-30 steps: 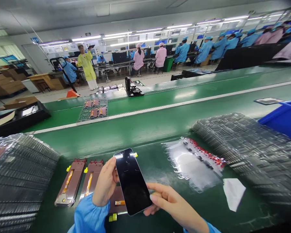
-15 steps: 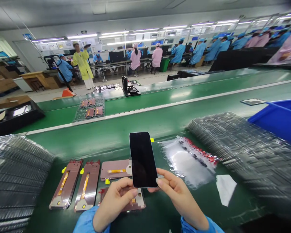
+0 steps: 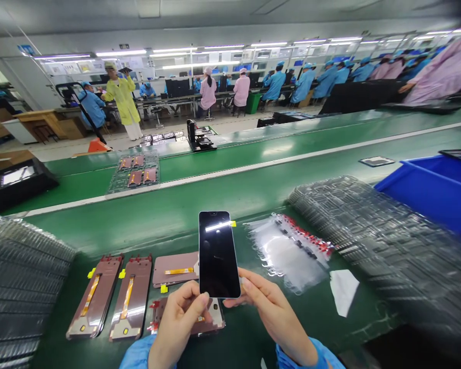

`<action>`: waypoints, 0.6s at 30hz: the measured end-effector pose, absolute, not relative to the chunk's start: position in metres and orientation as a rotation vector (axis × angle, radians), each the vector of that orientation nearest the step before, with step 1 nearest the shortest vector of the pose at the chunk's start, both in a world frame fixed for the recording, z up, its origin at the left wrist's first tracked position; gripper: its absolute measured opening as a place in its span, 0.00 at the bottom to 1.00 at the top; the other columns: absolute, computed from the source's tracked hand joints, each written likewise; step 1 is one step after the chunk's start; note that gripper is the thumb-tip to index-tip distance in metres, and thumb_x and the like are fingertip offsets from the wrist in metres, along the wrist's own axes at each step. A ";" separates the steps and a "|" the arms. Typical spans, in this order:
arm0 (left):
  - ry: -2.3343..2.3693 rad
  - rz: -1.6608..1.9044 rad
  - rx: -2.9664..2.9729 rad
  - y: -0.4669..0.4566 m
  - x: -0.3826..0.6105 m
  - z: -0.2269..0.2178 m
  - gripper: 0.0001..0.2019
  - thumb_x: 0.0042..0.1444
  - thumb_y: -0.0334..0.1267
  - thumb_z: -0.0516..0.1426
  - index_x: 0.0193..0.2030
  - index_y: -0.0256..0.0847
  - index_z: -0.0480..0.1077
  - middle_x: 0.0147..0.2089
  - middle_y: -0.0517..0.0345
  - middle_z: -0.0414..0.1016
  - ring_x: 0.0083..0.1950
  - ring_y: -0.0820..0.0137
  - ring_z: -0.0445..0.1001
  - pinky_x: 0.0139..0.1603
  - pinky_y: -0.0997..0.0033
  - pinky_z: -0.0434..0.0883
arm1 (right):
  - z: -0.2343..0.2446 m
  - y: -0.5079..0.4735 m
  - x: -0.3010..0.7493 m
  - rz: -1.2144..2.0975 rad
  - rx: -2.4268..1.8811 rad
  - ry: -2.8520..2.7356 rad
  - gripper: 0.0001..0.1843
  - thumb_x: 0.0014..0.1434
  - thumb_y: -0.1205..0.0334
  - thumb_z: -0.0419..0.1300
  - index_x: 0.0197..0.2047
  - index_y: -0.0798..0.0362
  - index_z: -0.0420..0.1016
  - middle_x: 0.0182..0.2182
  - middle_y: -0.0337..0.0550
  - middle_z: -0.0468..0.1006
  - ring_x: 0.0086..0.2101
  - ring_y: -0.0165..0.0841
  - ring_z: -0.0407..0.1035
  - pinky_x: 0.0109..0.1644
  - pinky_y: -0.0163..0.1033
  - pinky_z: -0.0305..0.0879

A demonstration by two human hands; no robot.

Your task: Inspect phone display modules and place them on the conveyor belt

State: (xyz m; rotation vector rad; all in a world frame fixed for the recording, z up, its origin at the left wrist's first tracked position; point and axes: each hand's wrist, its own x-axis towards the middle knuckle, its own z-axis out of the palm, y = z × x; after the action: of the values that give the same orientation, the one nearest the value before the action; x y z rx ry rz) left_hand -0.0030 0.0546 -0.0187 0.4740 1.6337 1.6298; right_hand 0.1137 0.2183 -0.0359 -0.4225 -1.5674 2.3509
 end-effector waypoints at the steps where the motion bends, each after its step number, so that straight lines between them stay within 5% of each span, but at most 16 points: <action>1: 1.614 1.634 0.423 0.054 -0.003 -0.018 0.18 0.53 0.51 0.63 0.26 0.39 0.67 0.22 0.61 0.72 0.27 0.72 0.70 0.33 0.74 0.69 | -0.036 0.218 0.114 2.357 -0.424 -1.558 0.24 0.64 0.45 0.58 0.57 0.51 0.75 0.38 0.47 0.84 0.35 0.42 0.80 0.45 0.49 0.76; 12: 1.605 1.561 0.497 0.053 -0.012 -0.022 0.16 0.52 0.49 0.64 0.26 0.37 0.72 0.25 0.59 0.75 0.29 0.71 0.72 0.36 0.74 0.69 | -0.032 0.217 0.112 2.177 -0.494 -1.787 0.27 0.63 0.43 0.58 0.55 0.55 0.73 0.29 0.46 0.84 0.33 0.41 0.79 0.43 0.45 0.73; 15: 1.494 1.609 0.508 0.050 -0.021 -0.023 0.15 0.49 0.46 0.67 0.40 0.41 0.79 0.39 0.53 0.82 0.42 0.64 0.78 0.46 0.69 0.72 | -0.032 0.218 0.115 2.094 -0.511 -1.898 0.26 0.63 0.42 0.56 0.52 0.56 0.74 0.26 0.46 0.83 0.30 0.41 0.78 0.41 0.44 0.72; 18: 1.358 1.795 0.449 0.047 -0.031 -0.017 0.23 0.53 0.45 0.65 0.57 0.50 0.73 0.56 0.52 0.78 0.57 0.60 0.74 0.56 0.65 0.71 | -0.034 0.215 0.117 2.104 -0.492 -1.996 0.25 0.63 0.41 0.56 0.46 0.55 0.75 0.25 0.45 0.82 0.28 0.40 0.76 0.38 0.43 0.71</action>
State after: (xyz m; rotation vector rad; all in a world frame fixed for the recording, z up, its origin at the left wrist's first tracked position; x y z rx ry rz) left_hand -0.0315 0.0469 -0.0170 0.4488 1.3578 1.7946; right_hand 0.1171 0.2145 -0.0340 -0.4919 -1.9962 2.1043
